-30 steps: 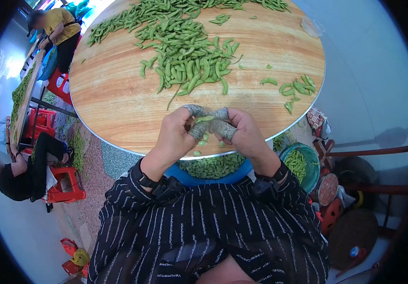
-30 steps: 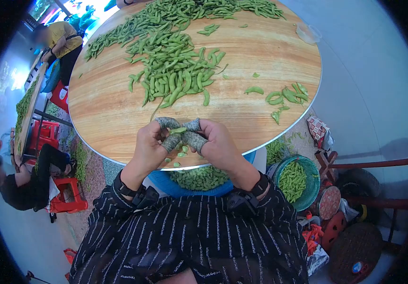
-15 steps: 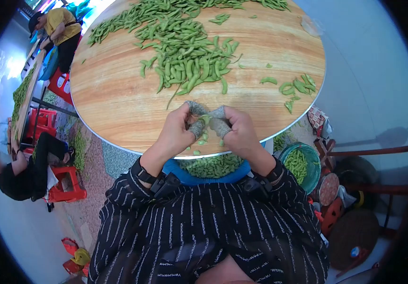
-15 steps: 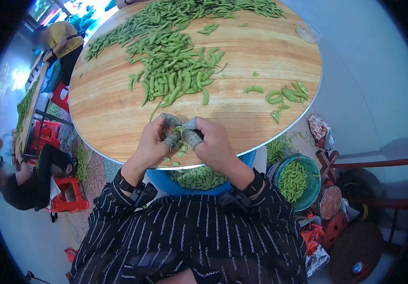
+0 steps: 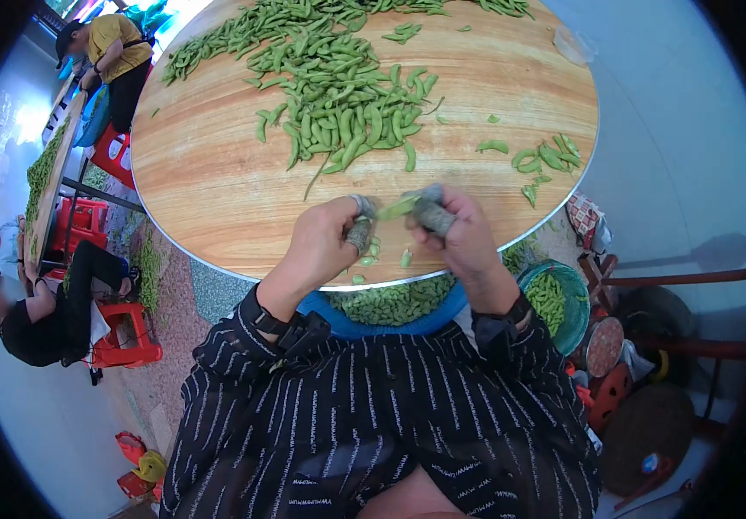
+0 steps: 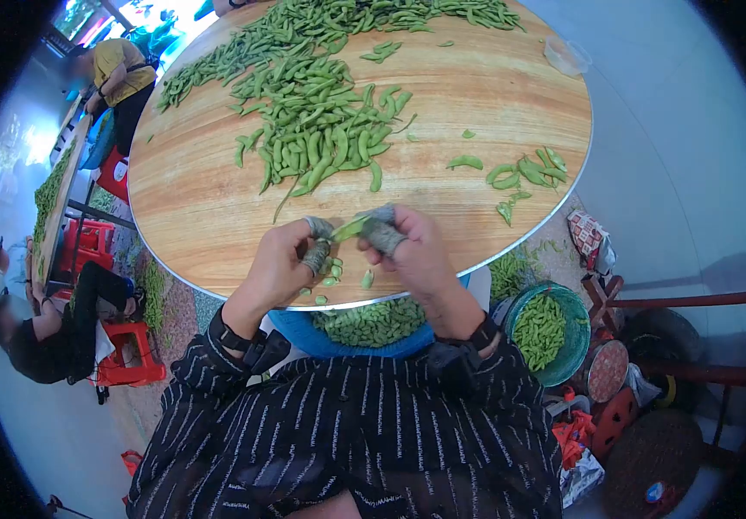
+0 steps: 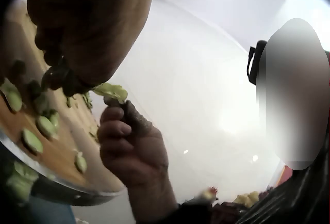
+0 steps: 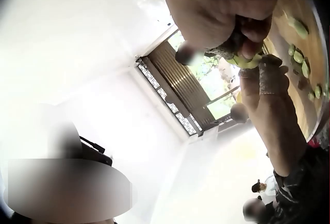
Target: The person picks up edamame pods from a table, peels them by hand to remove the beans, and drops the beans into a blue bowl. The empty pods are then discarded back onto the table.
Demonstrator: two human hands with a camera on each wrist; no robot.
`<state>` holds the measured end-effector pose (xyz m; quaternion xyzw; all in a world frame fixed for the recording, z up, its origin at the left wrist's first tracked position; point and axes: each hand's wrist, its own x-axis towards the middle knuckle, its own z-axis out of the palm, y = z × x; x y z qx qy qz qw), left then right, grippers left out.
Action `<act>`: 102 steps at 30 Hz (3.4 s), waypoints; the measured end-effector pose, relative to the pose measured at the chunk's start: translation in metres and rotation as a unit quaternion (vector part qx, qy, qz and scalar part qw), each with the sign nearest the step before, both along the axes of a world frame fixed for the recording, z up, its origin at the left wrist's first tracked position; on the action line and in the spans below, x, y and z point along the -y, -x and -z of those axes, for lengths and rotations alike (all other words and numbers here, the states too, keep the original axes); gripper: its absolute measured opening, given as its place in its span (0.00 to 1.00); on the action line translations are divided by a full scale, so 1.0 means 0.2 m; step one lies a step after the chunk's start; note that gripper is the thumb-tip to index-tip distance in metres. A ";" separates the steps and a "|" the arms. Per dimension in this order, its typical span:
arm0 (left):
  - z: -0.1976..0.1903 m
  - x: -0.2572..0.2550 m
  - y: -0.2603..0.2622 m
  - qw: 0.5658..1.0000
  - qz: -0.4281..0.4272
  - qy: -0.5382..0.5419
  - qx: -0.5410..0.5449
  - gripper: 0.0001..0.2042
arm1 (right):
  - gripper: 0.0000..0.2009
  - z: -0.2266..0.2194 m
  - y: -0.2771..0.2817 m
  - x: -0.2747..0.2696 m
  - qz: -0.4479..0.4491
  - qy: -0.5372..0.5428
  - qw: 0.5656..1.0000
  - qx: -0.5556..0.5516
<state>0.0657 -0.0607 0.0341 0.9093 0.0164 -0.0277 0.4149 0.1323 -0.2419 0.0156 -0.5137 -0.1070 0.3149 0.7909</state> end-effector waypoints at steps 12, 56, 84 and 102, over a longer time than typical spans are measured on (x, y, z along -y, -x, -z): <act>-0.01 0.19 -0.42 0.947 0.032 -0.307 0.086 0.12 | 0.08 -0.02 -0.12 0.27 0.199 0.178 0.923 0.277; -0.10 0.03 0.04 0.898 0.149 -0.284 0.303 0.10 | 0.03 -0.14 0.16 0.01 -0.047 0.063 0.993 0.084; 0.01 0.02 0.02 0.967 0.082 0.233 0.053 0.12 | 0.01 -0.05 0.13 -0.05 -0.022 0.045 0.989 0.142; 0.04 0.02 0.03 0.972 -0.019 0.232 0.034 0.10 | 0.06 -0.02 0.13 -0.08 0.053 0.161 0.947 0.272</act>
